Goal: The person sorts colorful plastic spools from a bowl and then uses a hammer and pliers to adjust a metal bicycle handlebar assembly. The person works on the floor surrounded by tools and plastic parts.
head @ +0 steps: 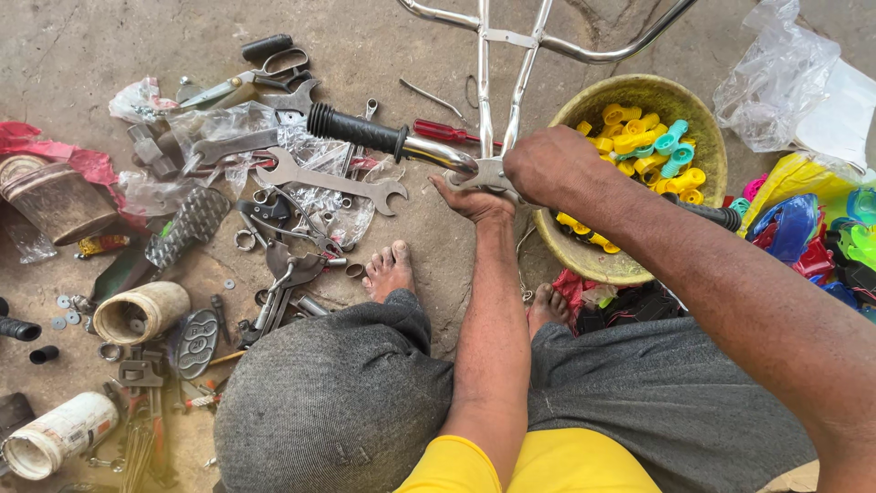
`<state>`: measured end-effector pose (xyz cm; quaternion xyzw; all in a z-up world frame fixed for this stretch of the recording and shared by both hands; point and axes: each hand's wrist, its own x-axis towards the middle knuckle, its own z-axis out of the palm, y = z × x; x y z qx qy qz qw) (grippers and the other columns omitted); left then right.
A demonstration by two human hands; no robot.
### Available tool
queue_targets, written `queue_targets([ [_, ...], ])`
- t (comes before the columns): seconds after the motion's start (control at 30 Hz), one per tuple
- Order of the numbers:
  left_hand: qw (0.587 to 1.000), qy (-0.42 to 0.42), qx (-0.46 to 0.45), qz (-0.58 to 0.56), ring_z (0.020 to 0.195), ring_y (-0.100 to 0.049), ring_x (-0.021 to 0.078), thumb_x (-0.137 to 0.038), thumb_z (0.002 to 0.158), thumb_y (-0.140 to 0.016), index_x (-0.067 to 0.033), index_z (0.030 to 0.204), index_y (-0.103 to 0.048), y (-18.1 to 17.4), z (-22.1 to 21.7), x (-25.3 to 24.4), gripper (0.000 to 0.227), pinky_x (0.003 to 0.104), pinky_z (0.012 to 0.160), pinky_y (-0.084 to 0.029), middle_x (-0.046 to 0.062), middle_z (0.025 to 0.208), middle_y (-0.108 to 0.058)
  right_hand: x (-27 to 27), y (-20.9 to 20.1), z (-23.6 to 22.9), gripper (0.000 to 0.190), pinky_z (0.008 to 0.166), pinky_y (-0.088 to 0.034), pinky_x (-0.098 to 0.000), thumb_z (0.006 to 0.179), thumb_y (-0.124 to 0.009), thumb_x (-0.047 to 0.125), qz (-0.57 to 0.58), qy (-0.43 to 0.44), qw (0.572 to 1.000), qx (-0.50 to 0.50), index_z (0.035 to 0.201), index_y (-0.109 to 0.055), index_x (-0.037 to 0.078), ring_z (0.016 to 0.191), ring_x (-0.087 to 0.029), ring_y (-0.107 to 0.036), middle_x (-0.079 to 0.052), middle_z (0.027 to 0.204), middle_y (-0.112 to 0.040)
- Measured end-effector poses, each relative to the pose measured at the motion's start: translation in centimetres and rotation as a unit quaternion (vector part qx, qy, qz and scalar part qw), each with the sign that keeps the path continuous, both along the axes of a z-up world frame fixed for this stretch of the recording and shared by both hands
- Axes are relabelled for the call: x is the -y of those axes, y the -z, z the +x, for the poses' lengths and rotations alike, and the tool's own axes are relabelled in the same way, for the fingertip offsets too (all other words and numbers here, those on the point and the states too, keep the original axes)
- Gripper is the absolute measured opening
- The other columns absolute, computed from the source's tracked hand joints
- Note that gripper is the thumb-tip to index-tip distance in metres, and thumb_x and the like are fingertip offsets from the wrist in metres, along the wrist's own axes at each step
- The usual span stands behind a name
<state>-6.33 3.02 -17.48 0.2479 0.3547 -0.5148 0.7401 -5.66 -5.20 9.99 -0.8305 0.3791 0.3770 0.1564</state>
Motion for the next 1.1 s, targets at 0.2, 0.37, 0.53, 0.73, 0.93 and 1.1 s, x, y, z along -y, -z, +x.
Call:
queue_targets([
  [0.2,0.983,-0.032,-0.008,-0.179,0.087,-0.067,0.0245,-0.069,0.11,-0.043,-0.0026,0.109,-0.061,0.8,0.1,-0.3,0.069,0.048,0.084,-0.056,0.008,0.093,-0.062,-2.2,0.6,2.4,0.015,0.059,-0.061,-0.0389,0.097,-0.058,0.01,-0.015,0.108,0.992,-0.07,0.095,-0.072,0.003,0.07,-0.023,-0.075,-0.013,0.082,-0.075],
  [0.37,0.997,0.068,-0.023,0.027,0.093,-0.066,0.0218,-0.076,0.085,-0.04,-0.0084,0.096,-0.068,-4.5,1.3,0.2,0.074,0.046,0.093,-0.054,0.007,0.092,-0.064,-2.0,1.9,1.4,0.019,0.064,-0.057,-0.0419,0.093,-0.062,0.02,-0.065,0.034,0.997,0.023,0.094,-0.076,0.007,0.073,-0.027,-0.071,-0.014,0.083,-0.072],
  [0.53,0.99,0.037,-0.133,0.016,0.103,-0.061,0.0229,-0.077,0.085,-0.047,-0.0122,0.103,-0.065,-6.4,2.7,0.9,0.069,0.046,0.1,-0.047,0.006,0.102,-0.063,-1.9,3.4,2.2,0.036,0.061,-0.061,-0.0447,0.103,-0.054,0.037,0.001,0.208,0.977,-0.035,0.101,-0.067,0.004,0.076,-0.031,-0.075,-0.018,0.085,-0.072],
  [0.73,0.991,0.031,-0.13,-0.013,0.11,-0.058,0.0274,-0.077,0.084,-0.054,-0.0095,0.114,-0.063,-2.8,1.3,0.3,0.074,0.046,0.104,-0.043,0.009,0.112,-0.062,-2.8,3.9,1.5,0.02,0.066,-0.058,-0.0512,0.087,-0.063,0.019,-0.104,0.15,0.982,0.056,0.097,-0.077,0.009,0.078,-0.038,-0.072,-0.02,0.087,-0.074],
  [0.93,0.992,0.05,-0.109,-0.024,0.107,-0.058,0.0287,-0.081,0.081,-0.052,-0.0056,0.11,-0.062,-2.3,1.0,0.7,0.082,0.047,0.1,-0.045,0.012,0.111,-0.059,-3.1,3.9,1.3,0.021,0.055,-0.061,-0.0416,0.097,-0.057,0.014,-0.062,0.061,0.996,-0.01,0.095,-0.072,0.0,0.066,-0.026,-0.077,-0.014,0.078,-0.074],
  [1.1,0.985,0.105,-0.135,0.011,0.116,-0.057,0.0231,-0.081,0.088,-0.049,-0.0078,0.124,-0.055,-1.9,0.3,-1.1,0.082,0.044,0.107,-0.046,0.009,0.117,-0.055,-3.1,5.0,0.6,0.022,0.058,-0.06,-0.0386,0.098,-0.056,0.019,-0.054,-0.092,0.994,-0.013,0.096,-0.072,0.003,0.073,-0.026,-0.076,-0.013,0.083,-0.073],
])
